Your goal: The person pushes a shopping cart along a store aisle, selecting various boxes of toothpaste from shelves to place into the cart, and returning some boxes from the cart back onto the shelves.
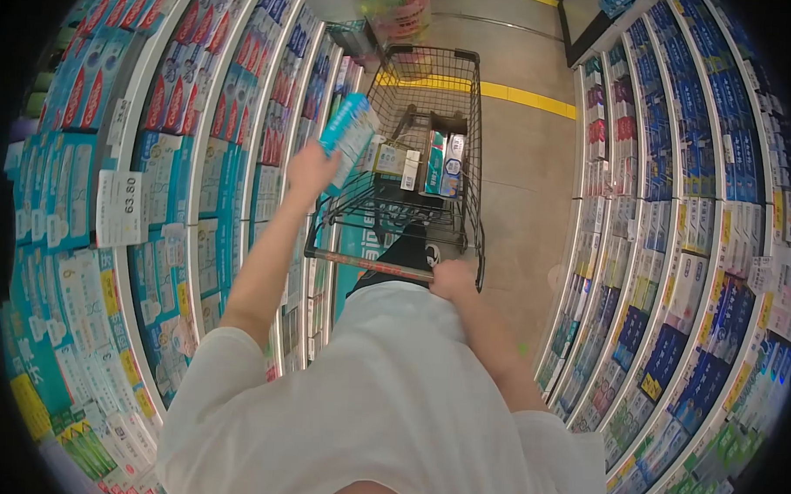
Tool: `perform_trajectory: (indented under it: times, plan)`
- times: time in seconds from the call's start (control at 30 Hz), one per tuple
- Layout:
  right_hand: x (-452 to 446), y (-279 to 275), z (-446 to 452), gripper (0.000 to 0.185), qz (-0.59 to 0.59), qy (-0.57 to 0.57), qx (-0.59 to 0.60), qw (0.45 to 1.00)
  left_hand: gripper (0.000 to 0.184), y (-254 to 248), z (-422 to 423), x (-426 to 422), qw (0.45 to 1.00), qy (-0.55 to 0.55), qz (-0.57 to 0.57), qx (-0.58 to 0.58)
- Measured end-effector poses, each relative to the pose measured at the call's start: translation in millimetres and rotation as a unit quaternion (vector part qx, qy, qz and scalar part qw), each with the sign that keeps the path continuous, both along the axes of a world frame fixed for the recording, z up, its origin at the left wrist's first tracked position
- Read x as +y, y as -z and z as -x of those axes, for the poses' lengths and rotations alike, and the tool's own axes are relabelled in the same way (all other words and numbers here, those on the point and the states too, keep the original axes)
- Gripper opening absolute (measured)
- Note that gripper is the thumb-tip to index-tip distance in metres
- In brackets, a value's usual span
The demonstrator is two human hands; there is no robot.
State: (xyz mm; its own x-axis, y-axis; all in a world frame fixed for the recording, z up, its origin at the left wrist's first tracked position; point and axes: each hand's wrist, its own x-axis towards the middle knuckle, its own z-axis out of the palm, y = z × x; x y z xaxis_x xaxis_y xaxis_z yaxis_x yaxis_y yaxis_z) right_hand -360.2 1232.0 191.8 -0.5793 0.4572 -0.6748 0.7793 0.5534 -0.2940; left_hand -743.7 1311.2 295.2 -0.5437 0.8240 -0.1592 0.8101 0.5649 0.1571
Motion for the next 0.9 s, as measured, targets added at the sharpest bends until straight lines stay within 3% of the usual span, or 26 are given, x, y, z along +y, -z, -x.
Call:
perform_trajectory:
  times: [0.13,0.27,0.43,0.47,0.6,0.7,0.77,0.9]
  plan:
    - [0.7,9.1,0.3,0.034,0.005,-0.008,0.005,1.0,0.049,101.5,-18.8,35.6,0.999,0.032,0.035,0.003]
    - [3.0,16.5,-0.7,0.031,-0.004,-0.013,0.007,1.0,0.038,170.9,-21.1,70.5,0.991,0.063,0.067,0.096]
    - [6.5,15.3,0.9,0.032,0.024,0.003,-0.006,1.0,0.05,178.5,-29.2,96.3,0.969,0.075,0.183,0.149]
    - [7.1,14.4,1.7,0.032,0.033,0.009,-0.005,0.999,0.056,199.7,-25.0,100.4,0.967,0.078,0.188,0.153]
    - [9.6,15.5,-0.4,0.033,0.031,0.003,0.014,0.999,0.054,218.0,-28.1,114.9,0.965,0.052,0.221,0.134]
    - [8.4,16.6,-0.1,0.033,0.04,0.015,0.005,0.999,0.054,212.3,-29.1,111.6,0.976,0.017,0.213,0.034]
    - [8.5,16.0,-0.4,0.033,0.046,0.019,0.002,0.999,0.055,192.0,-32.2,111.2,0.965,0.096,0.242,-0.006]
    - [10.0,11.6,0.9,0.031,0.05,0.022,0.01,0.998,0.054,177.7,-49.0,101.2,0.96,0.099,0.25,-0.079]
